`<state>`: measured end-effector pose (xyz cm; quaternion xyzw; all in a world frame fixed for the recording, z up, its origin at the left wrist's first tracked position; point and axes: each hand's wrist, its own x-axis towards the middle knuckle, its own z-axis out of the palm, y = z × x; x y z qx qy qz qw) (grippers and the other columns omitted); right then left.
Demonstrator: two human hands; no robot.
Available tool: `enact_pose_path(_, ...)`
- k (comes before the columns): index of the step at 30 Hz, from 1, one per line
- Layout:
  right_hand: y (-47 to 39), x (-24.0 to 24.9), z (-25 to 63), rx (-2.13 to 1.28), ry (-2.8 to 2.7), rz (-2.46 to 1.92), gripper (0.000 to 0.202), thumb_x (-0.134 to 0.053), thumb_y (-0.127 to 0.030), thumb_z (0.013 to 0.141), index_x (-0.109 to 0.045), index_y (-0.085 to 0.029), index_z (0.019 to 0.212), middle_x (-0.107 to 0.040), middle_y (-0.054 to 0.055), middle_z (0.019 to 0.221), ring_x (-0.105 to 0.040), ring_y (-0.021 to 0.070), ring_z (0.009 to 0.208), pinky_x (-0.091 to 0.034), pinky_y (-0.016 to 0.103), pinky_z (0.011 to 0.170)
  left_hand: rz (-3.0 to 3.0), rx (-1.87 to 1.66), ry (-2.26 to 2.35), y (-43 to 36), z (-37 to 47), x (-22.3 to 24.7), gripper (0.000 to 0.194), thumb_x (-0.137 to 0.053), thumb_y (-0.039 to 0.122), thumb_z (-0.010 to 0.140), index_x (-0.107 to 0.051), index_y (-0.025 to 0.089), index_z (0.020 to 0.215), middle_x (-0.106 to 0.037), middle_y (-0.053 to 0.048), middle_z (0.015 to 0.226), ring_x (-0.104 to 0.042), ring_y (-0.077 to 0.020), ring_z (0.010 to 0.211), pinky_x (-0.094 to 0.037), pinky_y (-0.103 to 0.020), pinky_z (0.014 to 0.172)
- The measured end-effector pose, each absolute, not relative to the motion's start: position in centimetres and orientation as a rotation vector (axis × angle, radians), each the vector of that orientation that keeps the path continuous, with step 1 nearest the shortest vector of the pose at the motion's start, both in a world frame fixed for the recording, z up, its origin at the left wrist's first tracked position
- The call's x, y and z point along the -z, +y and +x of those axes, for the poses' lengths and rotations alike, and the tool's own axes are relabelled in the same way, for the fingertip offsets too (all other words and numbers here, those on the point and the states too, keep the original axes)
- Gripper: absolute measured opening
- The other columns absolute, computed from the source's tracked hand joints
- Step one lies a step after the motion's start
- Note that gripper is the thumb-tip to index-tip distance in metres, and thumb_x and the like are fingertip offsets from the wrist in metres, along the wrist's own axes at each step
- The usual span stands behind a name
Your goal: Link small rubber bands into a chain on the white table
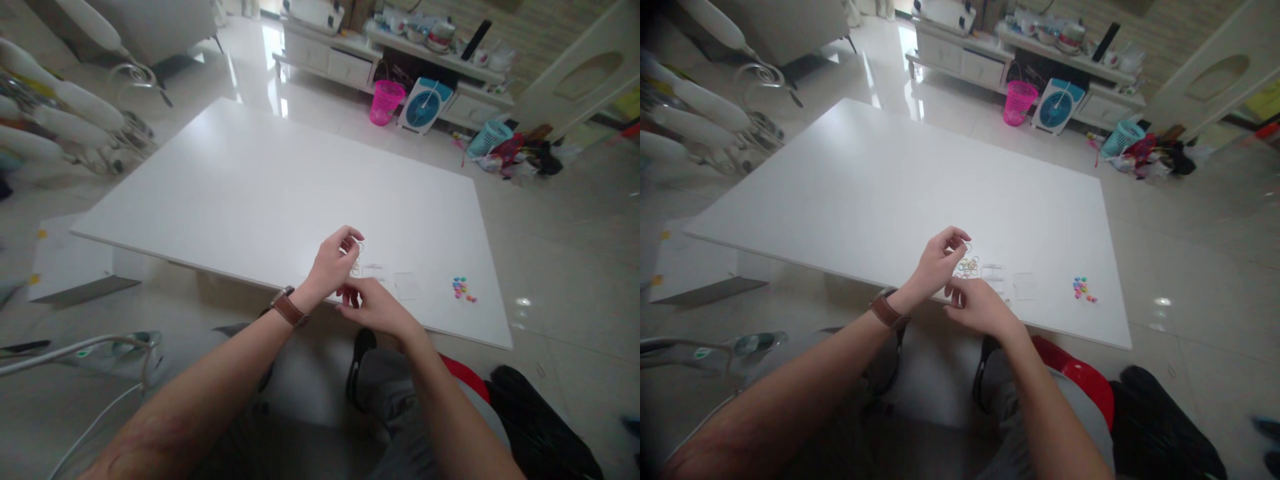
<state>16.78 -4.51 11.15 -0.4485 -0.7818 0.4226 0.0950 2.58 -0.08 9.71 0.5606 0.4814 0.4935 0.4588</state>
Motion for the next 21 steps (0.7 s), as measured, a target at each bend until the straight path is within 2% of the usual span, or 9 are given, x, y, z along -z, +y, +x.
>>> enact_pose_path(2, -5.0, -11.0, 15.9, -1.211, -2.366, -1.357, 0.004, -0.065, -0.017, 0.079, -0.062, -0.018, 0.076, -0.066, 0.000, 0.069, -0.055, 0.0139, 0.062, -0.036, 0.026, 0.058, 1.406, -1.177, 1.145, -0.6, 3.3, -9.7, 0.017, -0.052, 0.011, 0.085, -0.063, 0.020, 0.095, -0.060, 0.001, 0.080, -0.057, -0.0120, 0.076, -0.044, -0.022, 0.066)
enact_pose_path(5, -5.6, -11.1, 15.4, -1.102, -2.410, -1.390, 0.018, -0.064, -0.018, 0.080, -0.057, -0.018, 0.064, -0.064, 0.002, 0.063, -0.053, 0.0139, 0.058, -0.032, 0.027, 0.057, 1.448, -1.158, 1.123, -0.9, 3.7, -9.5, 0.018, -0.051, 0.009, 0.085, -0.063, 0.019, 0.093, -0.059, 0.002, 0.078, -0.056, -0.0117, 0.076, -0.044, -0.024, 0.070)
enact_pose_path(10, -6.0, -11.4, 16.0, -0.929, -2.395, -1.411, 0.014, -0.065, -0.023, 0.083, -0.063, -0.018, 0.070, -0.068, 0.004, 0.070, -0.057, 0.0158, 0.063, -0.036, 0.028, 0.063, 1.533, -1.155, 1.138, -0.9, 3.5, -9.8, 0.021, -0.049, 0.007, 0.084, -0.063, 0.020, 0.091, -0.059, 0.002, 0.078, -0.056, -0.0124, 0.075, -0.044, -0.026, 0.072)
enact_pose_path(13, -5.9, -11.4, 16.4, -0.954, -2.351, -1.406, 0.013, -0.065, -0.023, 0.082, -0.061, -0.018, 0.071, -0.067, 0.003, 0.070, -0.058, 0.0156, 0.063, -0.038, 0.028, 0.063, 1.614, -1.161, 1.182, -0.5, 3.3, -9.7, 0.022, -0.048, 0.006, 0.083, -0.063, 0.021, 0.092, -0.060, 0.002, 0.080, -0.057, -0.0133, 0.077, -0.045, -0.027, 0.074)
enact_pose_path(15, -5.8, -11.2, 16.6, -0.982, -2.301, -1.373, 0.004, -0.065, -0.020, 0.081, -0.062, -0.019, 0.078, -0.068, 0.001, 0.073, -0.058, 0.0152, 0.064, -0.039, 0.027, 0.064, 1.654, -1.192, 1.222, -0.1, 3.1, -9.4, 0.023, -0.048, 0.005, 0.083, -0.062, 0.021, 0.092, -0.060, 0.001, 0.080, -0.057, -0.0138, 0.077, -0.045, -0.028, 0.075)
enact_pose_path(17, -5.7, -10.9, 16.5, -1.011, -2.252, -1.349, 0.005, -0.065, -0.018, 0.080, -0.062, -0.019, 0.084, -0.067, 0.000, 0.074, -0.059, 0.0149, 0.065, -0.041, 0.027, 0.066, 1.661, -1.224, 1.261, 0.2, 3.1, -9.1, 0.023, -0.048, 0.005, 0.083, -0.062, 0.021, 0.092, -0.060, 0.001, 0.081, -0.057, -0.0143, 0.078, -0.045, -0.029, 0.076)
enact_pose_path(21, -5.9, -9.8, 15.6, -1.055, -2.270, -1.440, 0.013, -0.066, -0.026, 0.083, -0.061, -0.018, 0.075, -0.067, 0.002, 0.071, -0.058, 0.0154, 0.064, -0.040, 0.027, 0.063, 1.676, -1.225, 1.246, -0.1, 3.4, -9.0, 0.022, -0.048, 0.005, 0.085, -0.061, 0.021, 0.093, -0.062, 0.000, 0.085, -0.058, -0.0146, 0.080, -0.047, -0.029, 0.078)
